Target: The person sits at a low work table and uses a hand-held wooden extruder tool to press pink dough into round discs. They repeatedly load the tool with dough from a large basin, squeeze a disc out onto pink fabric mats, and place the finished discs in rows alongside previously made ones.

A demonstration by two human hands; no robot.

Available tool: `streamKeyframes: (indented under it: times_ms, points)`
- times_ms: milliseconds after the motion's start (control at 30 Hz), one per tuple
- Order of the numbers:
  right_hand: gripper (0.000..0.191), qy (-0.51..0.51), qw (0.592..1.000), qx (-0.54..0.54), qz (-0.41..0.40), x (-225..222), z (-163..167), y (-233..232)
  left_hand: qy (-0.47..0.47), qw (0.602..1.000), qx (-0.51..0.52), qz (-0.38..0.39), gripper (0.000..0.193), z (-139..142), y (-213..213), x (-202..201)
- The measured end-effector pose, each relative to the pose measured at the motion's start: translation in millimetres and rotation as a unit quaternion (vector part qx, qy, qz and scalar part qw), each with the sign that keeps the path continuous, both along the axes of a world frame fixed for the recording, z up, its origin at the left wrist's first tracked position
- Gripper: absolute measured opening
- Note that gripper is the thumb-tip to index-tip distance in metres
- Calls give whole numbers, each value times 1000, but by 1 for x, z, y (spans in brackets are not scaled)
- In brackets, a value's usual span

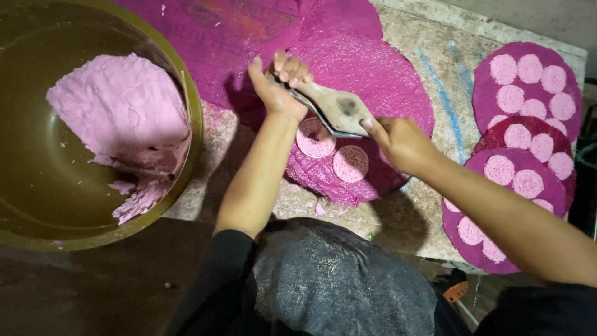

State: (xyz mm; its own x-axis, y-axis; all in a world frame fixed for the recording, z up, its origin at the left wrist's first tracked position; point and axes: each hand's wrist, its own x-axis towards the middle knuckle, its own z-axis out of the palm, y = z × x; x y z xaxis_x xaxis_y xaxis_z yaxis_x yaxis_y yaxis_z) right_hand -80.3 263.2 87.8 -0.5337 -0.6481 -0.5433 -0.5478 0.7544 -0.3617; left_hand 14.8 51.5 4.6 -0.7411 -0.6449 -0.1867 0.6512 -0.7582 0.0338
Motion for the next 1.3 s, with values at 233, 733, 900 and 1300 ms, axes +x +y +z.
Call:
streamKeyframes:
  times_ms: [233,733,900,1300]
  points:
    - [56,16,990,-132,40,-4,-27,11,-22,999,-34,-4,49,5,-9,-2]
    - [61,23,909,-417,14,6,-38,56,-360,692,-586,-219,64,-17,12,68]
    - [77,-11,869,-488,-85,18,-44,77,-414,309,-847,-127,131,-42,49,77]
    - [74,-79,804,-543,-227,33,-87,159,-496,401,-737,-223,132,2,-2,39]
